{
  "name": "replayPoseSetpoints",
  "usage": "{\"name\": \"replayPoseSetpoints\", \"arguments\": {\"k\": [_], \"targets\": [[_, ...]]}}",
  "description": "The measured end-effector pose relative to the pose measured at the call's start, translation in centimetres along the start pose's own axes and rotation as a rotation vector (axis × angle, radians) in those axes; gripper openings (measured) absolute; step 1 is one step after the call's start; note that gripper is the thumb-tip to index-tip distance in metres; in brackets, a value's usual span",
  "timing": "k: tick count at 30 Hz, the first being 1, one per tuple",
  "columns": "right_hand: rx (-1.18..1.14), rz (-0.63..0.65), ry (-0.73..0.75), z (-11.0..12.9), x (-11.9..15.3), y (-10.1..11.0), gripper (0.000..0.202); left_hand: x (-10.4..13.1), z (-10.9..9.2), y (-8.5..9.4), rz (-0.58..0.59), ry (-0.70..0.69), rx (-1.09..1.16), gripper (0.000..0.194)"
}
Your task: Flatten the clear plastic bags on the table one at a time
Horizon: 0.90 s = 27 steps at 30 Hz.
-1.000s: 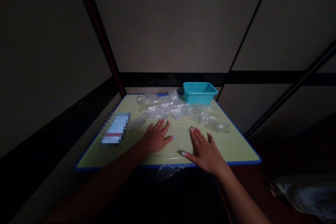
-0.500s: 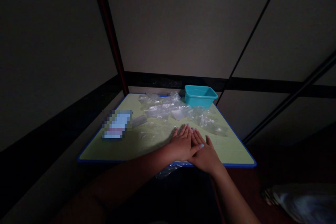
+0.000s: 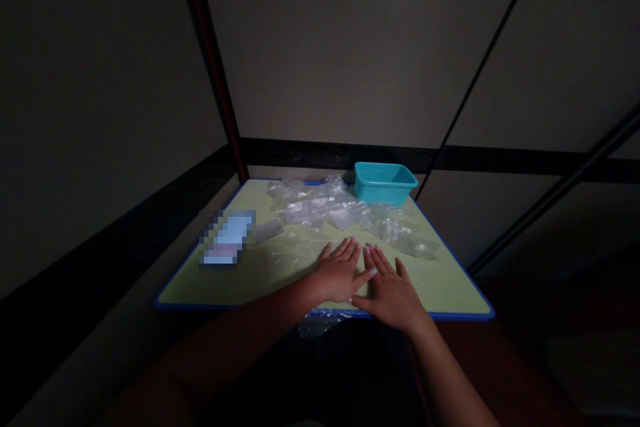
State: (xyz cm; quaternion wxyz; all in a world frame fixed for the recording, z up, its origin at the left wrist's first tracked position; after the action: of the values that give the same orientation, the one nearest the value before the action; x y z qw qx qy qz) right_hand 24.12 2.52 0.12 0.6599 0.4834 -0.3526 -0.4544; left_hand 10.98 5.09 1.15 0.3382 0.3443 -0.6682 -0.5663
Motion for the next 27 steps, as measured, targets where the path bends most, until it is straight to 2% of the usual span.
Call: {"name": "replayPoseSetpoints", "arguments": {"k": [4,17,27], "targets": [[-0.013,-0.002,0.000,0.0,0.0,0.0,0.106,0.4,2.2,-0.1,-0.018,0.036,-0.042,0.070],[-0.012,0.000,-0.009,0.1,0.1,0.1,0.111,1.9,9.9,0.7,-0.040,0.248,-0.131,0.060],[-0.031,-0.010,0.008,-0.3,-0.1,-0.2,0.110,2.0,11.0,0.3,-0.069,0.311,-0.171,0.058]]}}
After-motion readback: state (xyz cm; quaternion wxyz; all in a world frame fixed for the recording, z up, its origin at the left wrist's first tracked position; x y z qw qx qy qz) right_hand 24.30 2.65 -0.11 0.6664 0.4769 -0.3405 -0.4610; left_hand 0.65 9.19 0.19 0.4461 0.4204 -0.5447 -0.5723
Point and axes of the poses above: each hand's wrist, its own x-axis away from the middle knuckle, its own y-axis out of the back of the hand, z = x × y, the point moved 3 cm from there along -x, towards the middle knuckle, and after that the axes turned 9 degrees about -x, right-handed, at the moved point
